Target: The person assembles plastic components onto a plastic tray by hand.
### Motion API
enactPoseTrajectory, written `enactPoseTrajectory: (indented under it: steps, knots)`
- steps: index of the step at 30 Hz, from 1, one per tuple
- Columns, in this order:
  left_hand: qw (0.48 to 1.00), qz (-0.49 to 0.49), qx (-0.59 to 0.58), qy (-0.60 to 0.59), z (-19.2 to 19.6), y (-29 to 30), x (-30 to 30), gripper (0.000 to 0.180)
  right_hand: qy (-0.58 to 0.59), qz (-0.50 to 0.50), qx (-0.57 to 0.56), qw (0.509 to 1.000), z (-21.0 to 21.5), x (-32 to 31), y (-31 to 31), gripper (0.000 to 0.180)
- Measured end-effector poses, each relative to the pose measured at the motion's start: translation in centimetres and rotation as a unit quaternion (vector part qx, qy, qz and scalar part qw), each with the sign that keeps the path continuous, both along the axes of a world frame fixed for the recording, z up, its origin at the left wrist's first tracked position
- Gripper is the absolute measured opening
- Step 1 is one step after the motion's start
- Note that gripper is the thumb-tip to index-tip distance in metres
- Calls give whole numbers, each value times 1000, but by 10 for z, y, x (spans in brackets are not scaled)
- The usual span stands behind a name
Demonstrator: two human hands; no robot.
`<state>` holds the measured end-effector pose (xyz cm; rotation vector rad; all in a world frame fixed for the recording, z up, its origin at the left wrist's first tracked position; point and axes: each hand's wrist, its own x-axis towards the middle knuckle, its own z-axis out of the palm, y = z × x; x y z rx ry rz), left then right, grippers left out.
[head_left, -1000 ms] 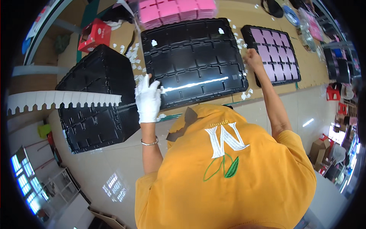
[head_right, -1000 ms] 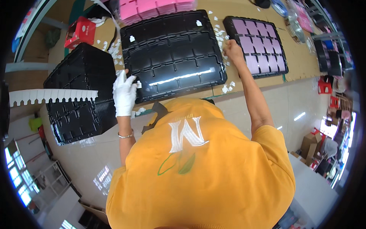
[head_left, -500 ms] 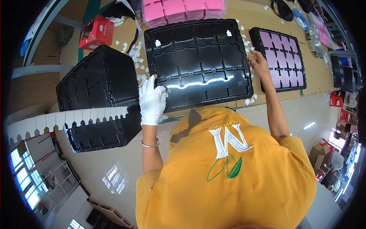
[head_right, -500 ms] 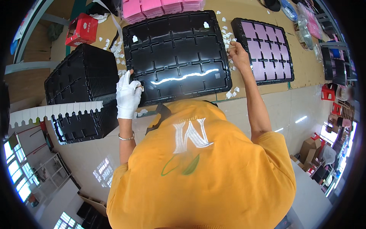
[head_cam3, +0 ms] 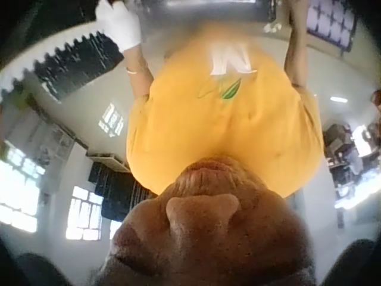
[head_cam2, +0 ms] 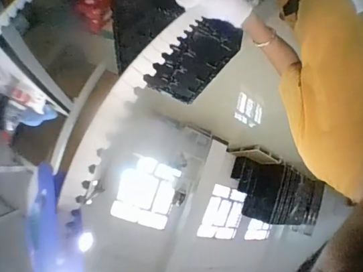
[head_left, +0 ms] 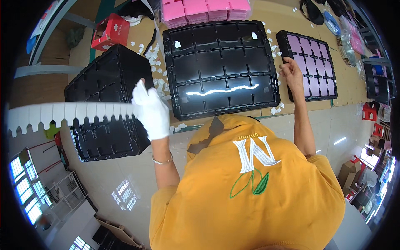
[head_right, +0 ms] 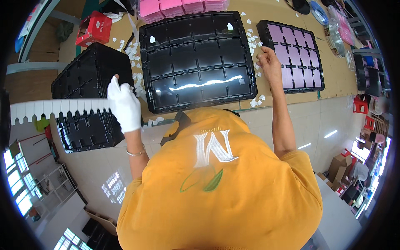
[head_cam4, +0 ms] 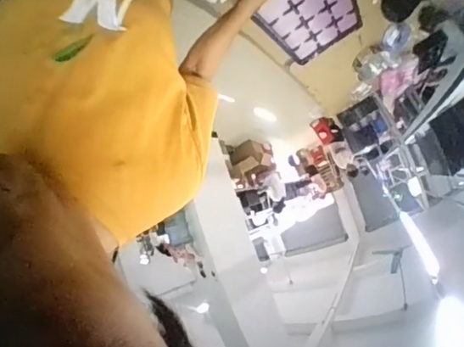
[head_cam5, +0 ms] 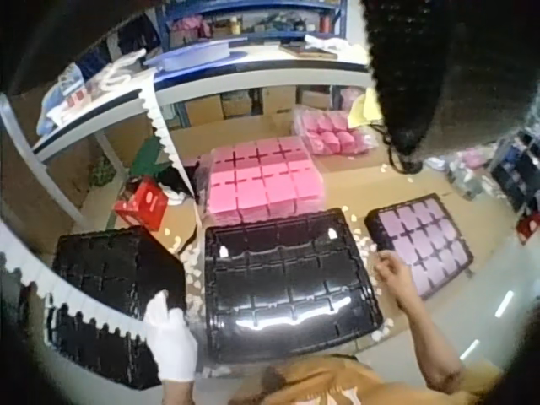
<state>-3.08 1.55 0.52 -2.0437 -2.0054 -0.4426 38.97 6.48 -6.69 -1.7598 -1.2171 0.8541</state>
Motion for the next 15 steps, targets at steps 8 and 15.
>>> enactPoseTrajectory:
  steps: [8, 15]
  knots:
    - [999, -34, 20, -2, -17, 82, -6, 18, -220, 105, 154, 958, 21, -21, 73, 12]
    - [993, -104, -16, -60, -22, 127, 16, 16, -395, 263, 40, 879, 15, -35, 144, 21]
